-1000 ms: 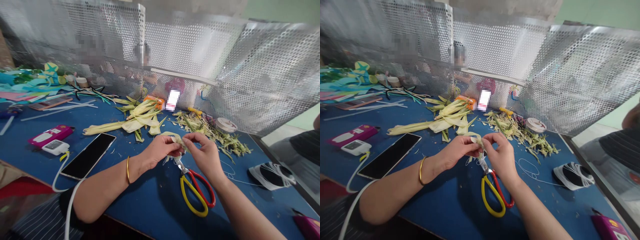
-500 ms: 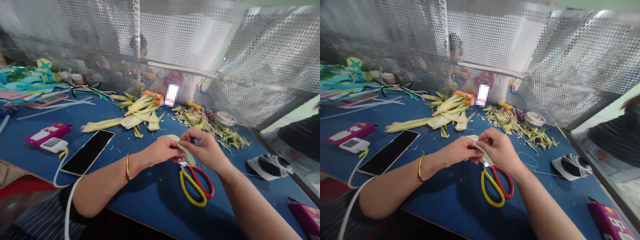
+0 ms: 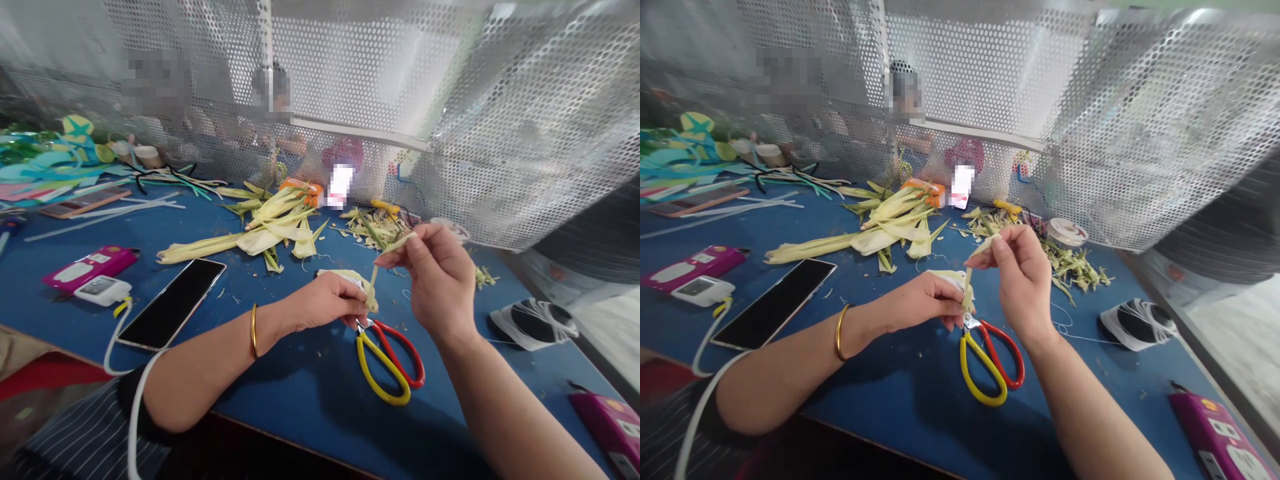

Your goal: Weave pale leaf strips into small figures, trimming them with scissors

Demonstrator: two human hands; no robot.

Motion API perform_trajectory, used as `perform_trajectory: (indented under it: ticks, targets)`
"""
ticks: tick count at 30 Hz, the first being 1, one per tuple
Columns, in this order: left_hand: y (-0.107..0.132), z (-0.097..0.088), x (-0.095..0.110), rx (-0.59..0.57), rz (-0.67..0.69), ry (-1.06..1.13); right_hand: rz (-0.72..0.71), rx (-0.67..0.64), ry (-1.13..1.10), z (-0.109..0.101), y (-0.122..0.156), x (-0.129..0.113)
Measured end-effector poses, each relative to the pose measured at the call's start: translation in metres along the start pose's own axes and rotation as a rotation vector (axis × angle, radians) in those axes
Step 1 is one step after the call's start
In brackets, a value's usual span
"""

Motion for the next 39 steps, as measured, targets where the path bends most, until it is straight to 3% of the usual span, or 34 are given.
perform_trajectory:
  ticks: [9,12,14,17,19,21,24,28,34,36,39]
  targets:
    - [-0.001,-0.001,-0.002,-0.107,0.015,-0.005,-0.164,-0.141,-0.2,0.013,0.009,-0.004]
    - [-0.001,-0.002,-0.004,-0.101,-0.008,0.02,-0.143,-0.258,-0.163,0.014,0.008,-0.001]
    - [-0.001,-0.004,-0.004,-0.07,-0.037,0.045,-0.088,-0.299,-0.048,0.009,0.002,0.003]
    - [0.001,-0.006,0.0,-0.031,-0.055,0.102,0.037,-0.172,0.204,-0.009,-0.011,0.013]
    - [0.002,-0.007,0.004,-0.024,-0.039,0.132,0.157,-0.205,0.309,-0.012,-0.015,0.021]
    - [0.003,-0.008,0.007,-0.023,-0.028,0.147,0.276,-0.351,0.255,-0.004,-0.013,0.027]
    - [0.004,-0.008,0.007,-0.023,-0.043,0.153,0.43,-0.502,-0.002,0.015,-0.001,0.03]
    - [0.003,-0.009,0.005,-0.005,-0.037,0.19,0.553,-0.377,-0.252,0.026,0.009,0.032]
    - [0.0,-0.013,0.004,0.069,-0.031,0.176,0.402,-0.115,-0.209,0.018,0.002,0.04]
    - [-0.001,-0.015,0.005,0.066,-0.024,0.201,0.325,-0.133,-0.103,0.012,-0.005,0.044]
    - [-0.001,-0.023,0.009,0.08,0.016,0.296,0.165,-0.282,0.187,0.002,-0.016,0.05]
Point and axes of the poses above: each hand's wrist, its own y-axis away from the middle knuckle, its own z-axis out of the palm, x = y × z, the point moved 4 cm from there along -y, towards the middle knuckle, and after that the axes turned 7 degrees about y, right-handed, at the moved point
